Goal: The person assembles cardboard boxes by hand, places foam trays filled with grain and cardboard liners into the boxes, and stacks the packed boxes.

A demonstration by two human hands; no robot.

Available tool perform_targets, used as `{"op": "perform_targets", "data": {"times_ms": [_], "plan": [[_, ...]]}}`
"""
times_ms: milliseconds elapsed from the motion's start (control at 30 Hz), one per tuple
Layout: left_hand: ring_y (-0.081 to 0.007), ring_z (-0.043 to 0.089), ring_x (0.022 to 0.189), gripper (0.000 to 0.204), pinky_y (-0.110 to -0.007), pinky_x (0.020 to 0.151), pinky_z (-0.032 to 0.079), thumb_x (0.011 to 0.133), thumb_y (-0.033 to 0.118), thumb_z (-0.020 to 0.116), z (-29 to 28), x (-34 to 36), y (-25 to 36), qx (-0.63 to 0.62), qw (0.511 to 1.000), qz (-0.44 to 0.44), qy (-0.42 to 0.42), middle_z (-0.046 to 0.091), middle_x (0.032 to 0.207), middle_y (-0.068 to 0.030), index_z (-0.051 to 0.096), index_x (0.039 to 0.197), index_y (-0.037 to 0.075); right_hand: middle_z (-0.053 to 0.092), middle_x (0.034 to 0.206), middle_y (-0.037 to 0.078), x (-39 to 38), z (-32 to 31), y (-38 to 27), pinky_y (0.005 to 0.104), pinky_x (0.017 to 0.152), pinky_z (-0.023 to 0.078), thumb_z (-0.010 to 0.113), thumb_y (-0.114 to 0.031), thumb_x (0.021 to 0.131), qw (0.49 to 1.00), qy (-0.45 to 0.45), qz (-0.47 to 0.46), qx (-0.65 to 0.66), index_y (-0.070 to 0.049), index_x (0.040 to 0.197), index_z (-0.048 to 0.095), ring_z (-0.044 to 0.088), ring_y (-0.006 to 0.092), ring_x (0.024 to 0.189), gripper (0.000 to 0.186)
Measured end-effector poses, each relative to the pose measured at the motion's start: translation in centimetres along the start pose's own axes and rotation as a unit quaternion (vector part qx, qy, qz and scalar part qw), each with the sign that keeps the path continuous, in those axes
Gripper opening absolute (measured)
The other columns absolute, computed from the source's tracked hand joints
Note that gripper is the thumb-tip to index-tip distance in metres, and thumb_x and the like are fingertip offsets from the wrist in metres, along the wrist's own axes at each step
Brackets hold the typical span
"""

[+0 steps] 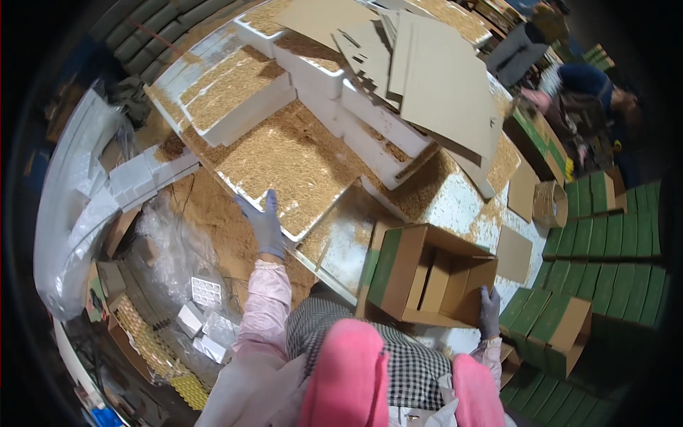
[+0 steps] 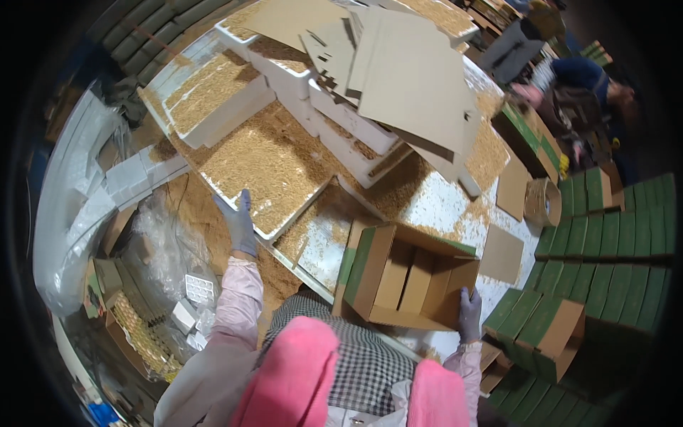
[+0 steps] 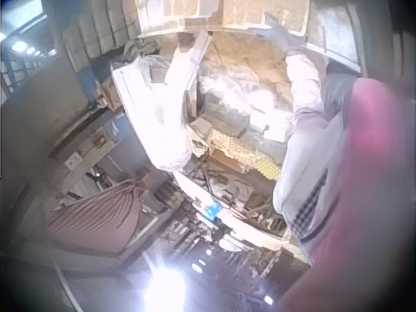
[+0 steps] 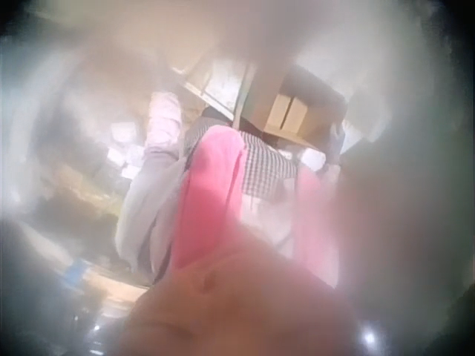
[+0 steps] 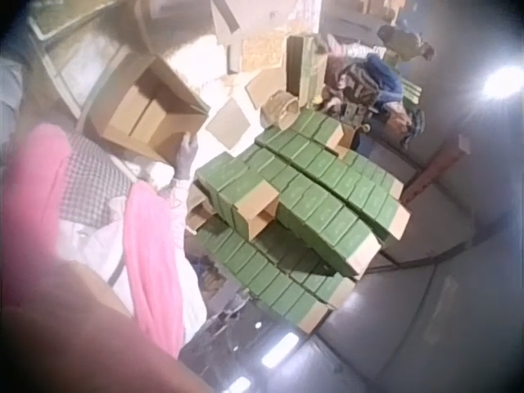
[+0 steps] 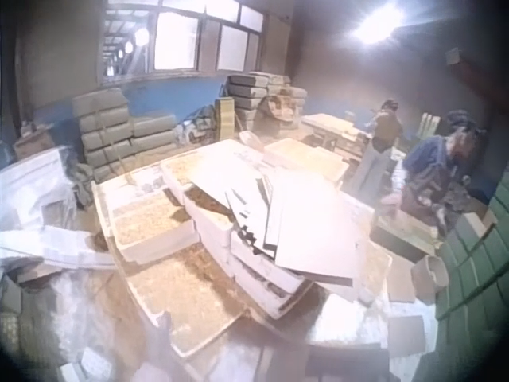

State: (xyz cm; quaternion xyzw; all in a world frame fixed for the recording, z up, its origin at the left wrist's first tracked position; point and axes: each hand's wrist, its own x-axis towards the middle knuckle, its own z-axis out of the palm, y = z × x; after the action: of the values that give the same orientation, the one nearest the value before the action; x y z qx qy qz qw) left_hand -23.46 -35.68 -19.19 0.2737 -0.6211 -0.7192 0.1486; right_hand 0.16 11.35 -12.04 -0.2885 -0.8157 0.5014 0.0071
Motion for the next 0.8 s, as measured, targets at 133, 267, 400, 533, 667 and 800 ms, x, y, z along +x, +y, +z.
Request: {"op": "perform_targets", "data": {"times_ms": [133,267,400,533,667,800], "plan": [[-0.0274,0.042,0.128,0.076,-0.036,0.106,0.037,0.095,0.028,0.056,-3.7,-0.8,2.0,-0.046,0.995,-0.048,-0.076,0.028,0.147,-0.0186,0.009,0.147,0.000,0.064,0.102,0.010,0.3,0.3,-1.3,0.0296,0.080,0.047,0.046,-0.016,0.095,0.998,-0.020,0.015,0.063,0.005,0.114,0.056,0.058,0.0154,0.089,0.030],[-0.0254,0.058,0.110,0.054,-0.037,0.093,0.050,0.095,0.033,0.053,-8.4,-5.1,6.7,-0.124,0.961,-0.138,-0.204,0.055,0.125,-0.0165,0.039,0.137,0.001,0.047,0.133,0.022,0.8,-1.5,3.8,0.0366,0.103,0.034,0.042,-0.018,0.092,0.992,-0.104,-0.063,0.044,0.004,0.126,0.051,0.044,0.0352,0.123,0.041],[-0.0221,0.062,0.104,0.050,-0.034,0.089,0.052,0.097,0.032,0.050,-2.3,-13.6,15.7,-0.091,0.929,-0.132,-0.333,0.057,0.123,-0.0143,0.042,0.134,-0.001,0.041,0.144,0.019,-0.1,-1.1,2.9,0.0345,0.112,0.026,0.035,-0.016,0.099,0.957,-0.039,-0.267,-0.108,0.000,0.140,0.039,0.037,0.0307,0.134,0.044],[-0.0199,0.062,0.101,0.050,-0.033,0.086,0.053,0.097,0.034,0.051,5.3,-19.6,13.6,-0.032,0.882,-0.196,-0.427,0.060,0.118,-0.0127,0.048,0.130,-0.002,0.052,0.132,0.020,0.3,1.1,3.0,0.0343,0.103,0.038,0.037,-0.019,0.100,0.972,-0.006,-0.218,0.091,0.003,0.135,0.043,0.051,0.0296,0.121,0.041],[-0.0205,0.066,0.087,0.052,-0.032,0.074,0.055,0.091,0.038,0.060,13.1,-23.2,6.5,-0.049,0.804,-0.338,-0.487,0.065,0.108,-0.0122,0.053,0.123,-0.002,0.060,0.119,0.020,-0.4,1.0,3.5,0.0358,0.093,0.045,0.039,-0.023,0.099,0.966,0.004,-0.134,0.219,0.005,0.127,0.050,0.059,0.0316,0.107,0.040],[-0.0236,0.066,0.095,0.052,-0.036,0.081,0.056,0.094,0.037,0.054,14.6,-23.3,7.3,0.025,0.804,-0.249,-0.540,0.060,0.119,-0.0131,0.046,0.130,0.001,0.064,0.099,0.023,-0.1,0.0,4.1,0.0406,0.080,0.047,0.041,-0.028,0.099,0.970,0.085,-0.218,0.066,0.005,0.111,0.058,0.063,0.0374,0.090,0.038]]}}
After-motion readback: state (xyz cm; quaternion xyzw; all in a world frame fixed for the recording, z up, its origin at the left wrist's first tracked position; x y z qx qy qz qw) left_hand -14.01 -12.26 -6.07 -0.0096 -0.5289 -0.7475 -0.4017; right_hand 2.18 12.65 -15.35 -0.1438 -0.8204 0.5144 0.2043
